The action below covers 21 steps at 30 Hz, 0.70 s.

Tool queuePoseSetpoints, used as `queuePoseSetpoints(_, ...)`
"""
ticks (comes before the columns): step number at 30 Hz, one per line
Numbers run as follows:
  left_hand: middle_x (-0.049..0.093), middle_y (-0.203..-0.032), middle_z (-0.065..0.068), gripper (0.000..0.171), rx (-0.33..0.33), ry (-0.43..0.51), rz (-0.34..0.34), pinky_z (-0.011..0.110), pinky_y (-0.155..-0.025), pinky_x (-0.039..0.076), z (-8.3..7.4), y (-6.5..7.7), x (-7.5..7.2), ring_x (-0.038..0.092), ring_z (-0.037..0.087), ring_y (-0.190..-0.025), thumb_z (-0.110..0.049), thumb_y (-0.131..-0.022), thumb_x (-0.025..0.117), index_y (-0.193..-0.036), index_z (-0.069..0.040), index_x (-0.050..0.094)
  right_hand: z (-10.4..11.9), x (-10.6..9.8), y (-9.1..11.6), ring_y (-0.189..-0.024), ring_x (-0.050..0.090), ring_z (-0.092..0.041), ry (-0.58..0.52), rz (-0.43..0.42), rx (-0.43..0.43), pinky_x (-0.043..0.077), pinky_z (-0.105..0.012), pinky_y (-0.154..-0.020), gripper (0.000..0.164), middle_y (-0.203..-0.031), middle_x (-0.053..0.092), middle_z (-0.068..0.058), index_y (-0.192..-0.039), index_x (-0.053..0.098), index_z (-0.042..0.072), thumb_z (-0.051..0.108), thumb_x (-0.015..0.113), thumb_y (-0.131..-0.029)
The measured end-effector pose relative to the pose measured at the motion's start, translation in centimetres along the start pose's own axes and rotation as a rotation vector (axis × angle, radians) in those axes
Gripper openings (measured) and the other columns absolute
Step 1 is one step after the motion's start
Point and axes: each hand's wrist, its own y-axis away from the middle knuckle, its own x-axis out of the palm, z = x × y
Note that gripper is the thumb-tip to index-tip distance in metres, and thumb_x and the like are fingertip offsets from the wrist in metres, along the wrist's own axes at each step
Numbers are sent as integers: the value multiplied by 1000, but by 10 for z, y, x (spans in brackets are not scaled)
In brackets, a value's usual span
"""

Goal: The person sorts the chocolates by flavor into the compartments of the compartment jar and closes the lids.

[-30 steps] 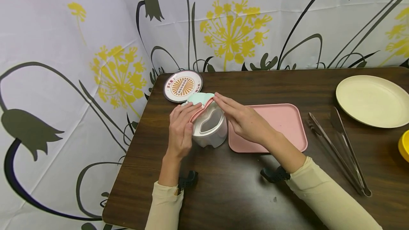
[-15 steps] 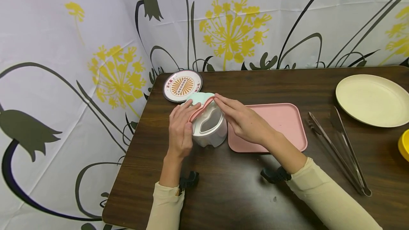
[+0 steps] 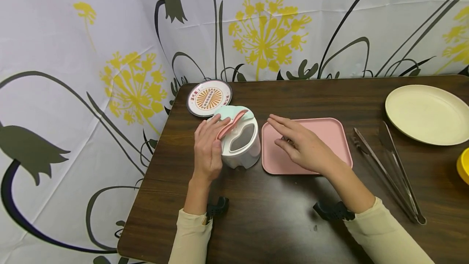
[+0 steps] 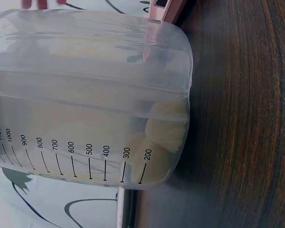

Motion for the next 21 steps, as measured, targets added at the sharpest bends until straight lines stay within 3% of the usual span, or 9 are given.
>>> queuePoseSetpoints(9, 65, -126, 6, 55, -11, 7, -5, 58, -109, 24, 2, 2, 1, 51, 30, -128, -35, -101, 25, -123, -7, 66, -22, -10, 45, -130, 49, -29, 41, -76, 102, 39, -51, -102, 50, -143, 52, -9, -140, 55, 10, 12, 68, -92)
queuePoseSetpoints(14, 66, -126, 6, 55, -10, 1, -7, 57, -110, 23, 1, 2, 1, 52, 30, -127, -36, -102, 25, -123, -7, 66, -31, -16, 71, -122, 56, -31, 102, -170, 115, 43, -49, -96, 50, -136, 58, -10, -134, 61, 10, 7, 73, -86)
queuePoseSetpoints(16, 66, -126, 6, 55, -12, 0, -6, 57, -110, 23, 1, 1, 1, 51, 30, -128, -35, -101, 25, -124, -7, 66, -34, -19, 81, -119, 58, -31, 138, -218, 128, 44, -45, -94, 52, -134, 60, -9, -132, 63, 10, 5, 75, -82)
queuePoseSetpoints(21, 66, -126, 7, 55, -18, 4, -6, 57, -110, 22, 2, 1, 2, 51, 30, -128, -35, -101, 25, -123, -7, 66, -43, -27, 108, -115, 60, -32, 188, -322, 179, 38, -21, -100, 53, -129, 63, -8, -127, 67, 8, 0, 79, -76)
